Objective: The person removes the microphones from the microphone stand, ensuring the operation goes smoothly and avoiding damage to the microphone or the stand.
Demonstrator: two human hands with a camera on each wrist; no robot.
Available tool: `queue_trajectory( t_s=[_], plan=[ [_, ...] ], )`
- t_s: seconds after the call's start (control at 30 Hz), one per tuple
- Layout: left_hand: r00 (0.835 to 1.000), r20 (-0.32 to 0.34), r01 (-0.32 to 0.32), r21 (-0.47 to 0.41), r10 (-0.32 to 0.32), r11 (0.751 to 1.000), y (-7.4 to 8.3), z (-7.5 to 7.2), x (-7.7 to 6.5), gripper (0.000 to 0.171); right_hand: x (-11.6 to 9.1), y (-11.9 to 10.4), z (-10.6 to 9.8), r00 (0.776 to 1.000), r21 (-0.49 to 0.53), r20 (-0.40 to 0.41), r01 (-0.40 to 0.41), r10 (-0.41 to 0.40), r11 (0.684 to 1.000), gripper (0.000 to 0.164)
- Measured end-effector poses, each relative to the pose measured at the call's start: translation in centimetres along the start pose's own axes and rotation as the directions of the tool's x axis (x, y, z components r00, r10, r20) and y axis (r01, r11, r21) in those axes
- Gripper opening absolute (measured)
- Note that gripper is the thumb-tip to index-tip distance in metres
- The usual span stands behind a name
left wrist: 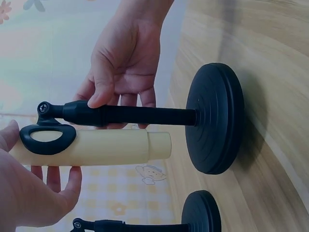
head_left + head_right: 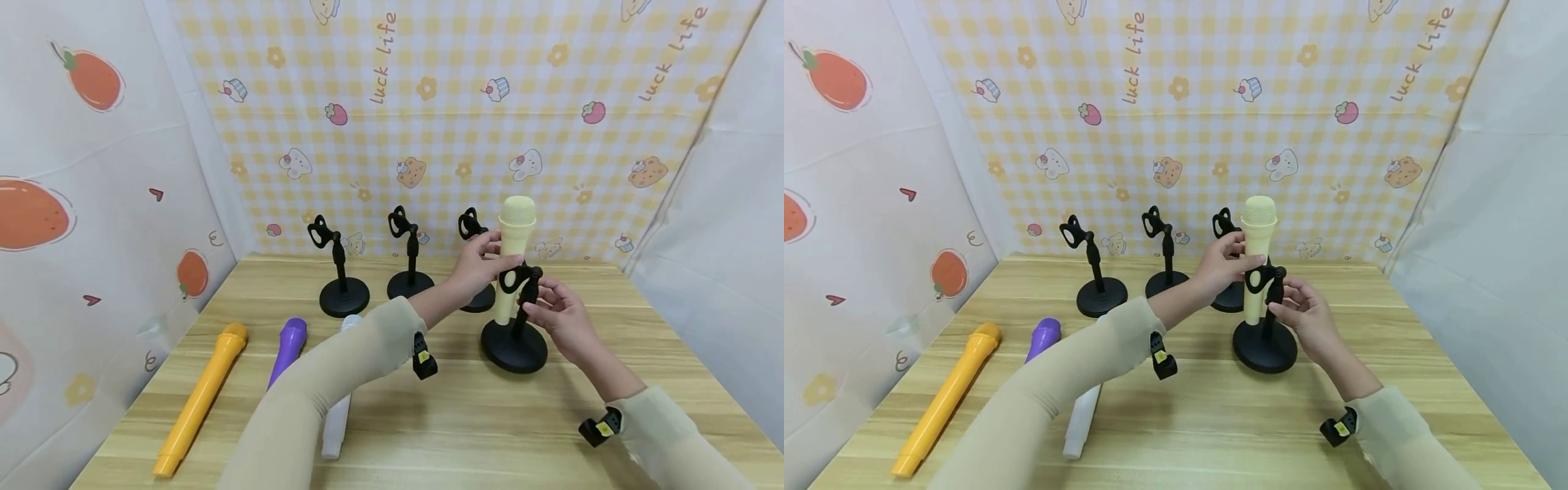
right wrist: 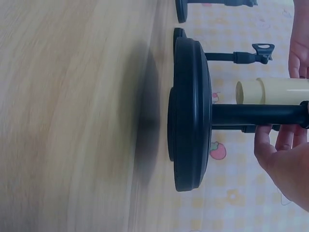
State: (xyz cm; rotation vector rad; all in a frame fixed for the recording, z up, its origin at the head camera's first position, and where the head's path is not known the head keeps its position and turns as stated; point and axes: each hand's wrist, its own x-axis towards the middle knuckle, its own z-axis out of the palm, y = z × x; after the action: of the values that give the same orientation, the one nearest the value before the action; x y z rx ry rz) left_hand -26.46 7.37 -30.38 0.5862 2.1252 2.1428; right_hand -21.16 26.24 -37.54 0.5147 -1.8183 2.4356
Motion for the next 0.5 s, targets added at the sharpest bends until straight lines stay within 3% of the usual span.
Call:
queue_trajectory(
  t_s=[0.5],
  plan=[
    [0.998, -0.020, 0.068, 0.033, -0.067, 0.997, 0.9, -1.7, -2.4, 0.049, -0.3, 0.5, 1.3, 0.996, 0.013, 0.081, -0.041, 0.040, 0.999, 0.038]
  ],
)
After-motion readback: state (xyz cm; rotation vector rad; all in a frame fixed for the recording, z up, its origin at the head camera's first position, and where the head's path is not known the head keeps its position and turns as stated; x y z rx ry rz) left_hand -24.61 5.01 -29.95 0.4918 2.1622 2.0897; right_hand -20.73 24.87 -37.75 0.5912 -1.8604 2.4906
